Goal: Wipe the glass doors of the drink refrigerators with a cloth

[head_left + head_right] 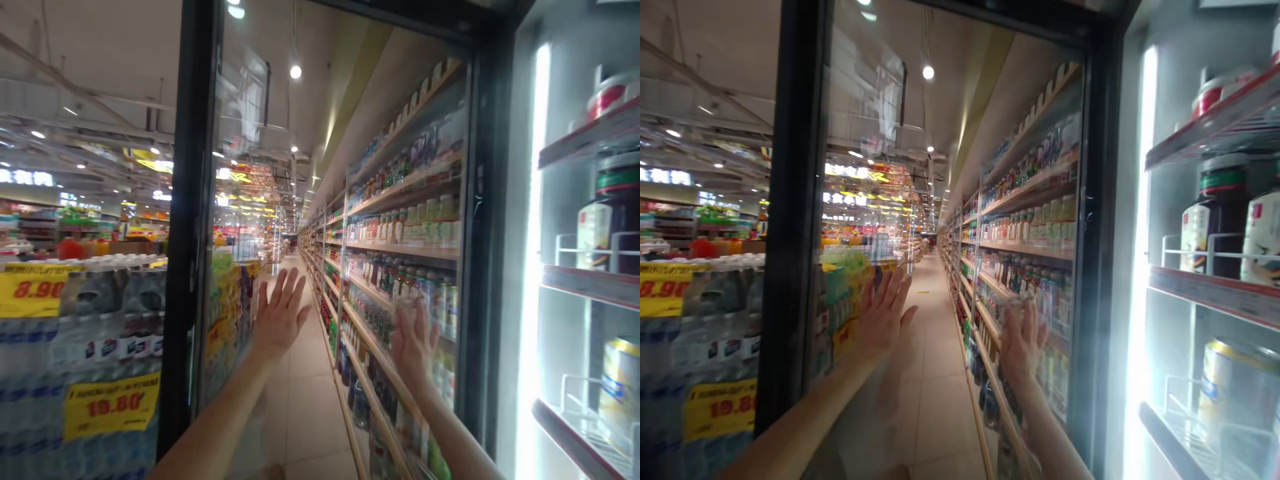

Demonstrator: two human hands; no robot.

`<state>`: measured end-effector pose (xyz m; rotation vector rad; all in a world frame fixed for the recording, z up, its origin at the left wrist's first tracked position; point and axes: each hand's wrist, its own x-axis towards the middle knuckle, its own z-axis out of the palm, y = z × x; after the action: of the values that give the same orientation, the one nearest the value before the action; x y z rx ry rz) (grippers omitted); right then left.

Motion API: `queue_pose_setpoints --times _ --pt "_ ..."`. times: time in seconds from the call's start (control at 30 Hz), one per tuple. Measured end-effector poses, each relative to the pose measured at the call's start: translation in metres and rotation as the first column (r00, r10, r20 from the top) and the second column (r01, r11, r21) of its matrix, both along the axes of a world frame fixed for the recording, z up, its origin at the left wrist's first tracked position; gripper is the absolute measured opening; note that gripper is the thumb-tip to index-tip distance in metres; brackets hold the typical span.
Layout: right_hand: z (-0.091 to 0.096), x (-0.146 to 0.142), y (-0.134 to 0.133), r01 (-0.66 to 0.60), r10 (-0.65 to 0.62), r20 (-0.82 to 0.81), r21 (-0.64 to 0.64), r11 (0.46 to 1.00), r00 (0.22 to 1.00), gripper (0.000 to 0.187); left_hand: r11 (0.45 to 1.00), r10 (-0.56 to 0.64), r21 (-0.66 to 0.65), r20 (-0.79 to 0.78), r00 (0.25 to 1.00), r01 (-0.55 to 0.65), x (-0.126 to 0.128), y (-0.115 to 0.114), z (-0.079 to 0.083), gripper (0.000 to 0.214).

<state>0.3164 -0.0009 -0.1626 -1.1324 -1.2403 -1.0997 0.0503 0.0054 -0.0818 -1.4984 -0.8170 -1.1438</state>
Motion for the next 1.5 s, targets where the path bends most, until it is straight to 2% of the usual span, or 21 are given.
queue_pose_setpoints --times 0.07,0.1,0.2,0.27,0.37,0.43,0.47,0.53,0.6,0.67,0.77,0.83,0.9,1.03,1.07,1.13,1.23,1.3,1.4,1.43,1.5 --pt "-0.004 0.005 -0.001 0.038 -0.037 -0.114 0.006 0.999 0.993 0.053 1.0 -0.004 -0.005 0.005 1.0 0.004 0.001 -0.001 0.0 0.055" --pt "-0.007 0.001 -0.002 0.022 -0.023 -0.082 -0.013 1.0 0.996 0.053 1.0 -0.011 -0.003 0.01 1.0 0.011 0.001 -0.001 0.0 0.055" --pt "-0.021 -0.022 -0.005 -0.101 0.125 0.251 -0.108 0.989 0.96 0.052 0.999 -0.034 0.011 0.016 0.999 0.033 0.001 -0.001 0.0 0.058" --pt "-0.026 -0.024 -0.005 -0.131 0.172 0.342 -0.14 0.981 0.924 0.052 0.999 -0.04 0.012 0.012 0.999 0.04 0.0 -0.001 0.0 0.059" --pt "-0.025 -0.005 -0.005 -0.042 0.045 0.059 -0.045 0.998 0.997 0.056 0.999 -0.036 0.007 0.005 0.999 0.036 0.001 -0.002 0.0 0.058" --pt "-0.027 0.0 -0.005 0.016 -0.018 -0.141 -0.013 1.0 0.99 0.059 0.999 -0.032 0.009 0.003 0.999 0.032 0.002 -0.003 0.0 0.058" --pt "-0.031 -0.004 -0.006 0.01 -0.013 -0.15 -0.019 1.0 0.989 0.06 0.999 -0.033 0.012 0.005 0.999 0.033 0.002 -0.003 0.0 0.058" --pt "-0.042 -0.025 -0.008 -0.066 0.069 0.035 -0.074 0.995 0.997 0.06 0.999 -0.038 0.01 0.007 0.999 0.038 0.002 -0.003 0.0 0.058" --pt "-0.053 -0.045 -0.009 -0.15 0.183 0.267 -0.138 0.979 0.946 0.057 0.999 -0.04 0.003 0.006 0.999 0.04 0.001 -0.003 0.0 0.058" --pt "-0.057 -0.047 -0.009 -0.175 0.214 0.332 -0.142 0.974 0.919 0.052 0.999 -0.036 0.005 0.0 0.999 0.036 0.0 -0.003 0.0 0.058" --pt "-0.049 -0.025 -0.008 -0.078 0.083 0.097 -0.058 0.995 0.992 0.051 0.999 -0.036 0.011 -0.002 0.999 0.036 0.0 -0.002 -0.001 0.058" --pt "-0.047 -0.018 -0.007 -0.024 0.022 -0.045 -0.037 0.999 0.999 0.054 0.999 -0.043 0.011 -0.001 0.999 0.043 0.001 -0.002 -0.001 0.059" --pt "-0.053 -0.024 -0.008 -0.071 0.074 0.041 -0.066 0.995 0.996 0.054 0.999 -0.054 0.006 0.006 0.999 0.054 0.0 -0.001 -0.001 0.061" --pt "-0.075 -0.026 -0.009 -0.157 0.213 0.367 -0.177 0.972 0.905 0.049 0.998 -0.067 -0.009 0.004 0.998 0.067 -0.001 -0.001 -0.001 0.062" --pt "-0.078 -0.016 -0.009 -0.13 0.183 0.348 -0.171 0.977 0.919 0.049 0.998 -0.069 -0.012 0.003 0.998 0.069 -0.001 -0.001 -0.001 0.062" --pt "-0.079 0.013 -0.008 -0.03 0.047 0.141 -0.125 0.992 0.989 0.052 0.997 -0.075 -0.015 0.006 0.997 0.075 -0.001 -0.002 -0.001 0.062" --pt "-0.075 0.043 -0.008 0.065 -0.082 -0.227 -0.079 0.995 0.97 0.056 0.998 -0.067 -0.014 0.013 0.998 0.068 0.001 -0.004 -0.001 0.061" --pt "-0.075 0.042 -0.008 0.006 -0.019 -0.15 -0.089 0.996 0.988 0.057 0.998 -0.057 -0.017 0.013 0.998 0.057 0.002 -0.004 -0.001 0.061" --pt "-0.07 0.027 -0.008 -0.082 0.12 0.192 -0.198 0.977 0.974 0.058 0.998 -0.059 -0.026 0.012 0.998 0.06 0.001 -0.004 -0.001 0.061" --pt "-0.066 0.023 -0.007 -0.079 0.121 0.201 -0.203 0.976 0.972 0.058 0.998 -0.062 -0.028 0.013 0.998 0.063 0.001 -0.004 -0.002 0.061" --pt "-0.056 0.02 -0.005 -0.049 0.051 0.016 -0.131 0.99 0.999 0.057 0.998 -0.062 -0.029 0.014 0.998 0.062 0.0 -0.003 -0.002 0.062"
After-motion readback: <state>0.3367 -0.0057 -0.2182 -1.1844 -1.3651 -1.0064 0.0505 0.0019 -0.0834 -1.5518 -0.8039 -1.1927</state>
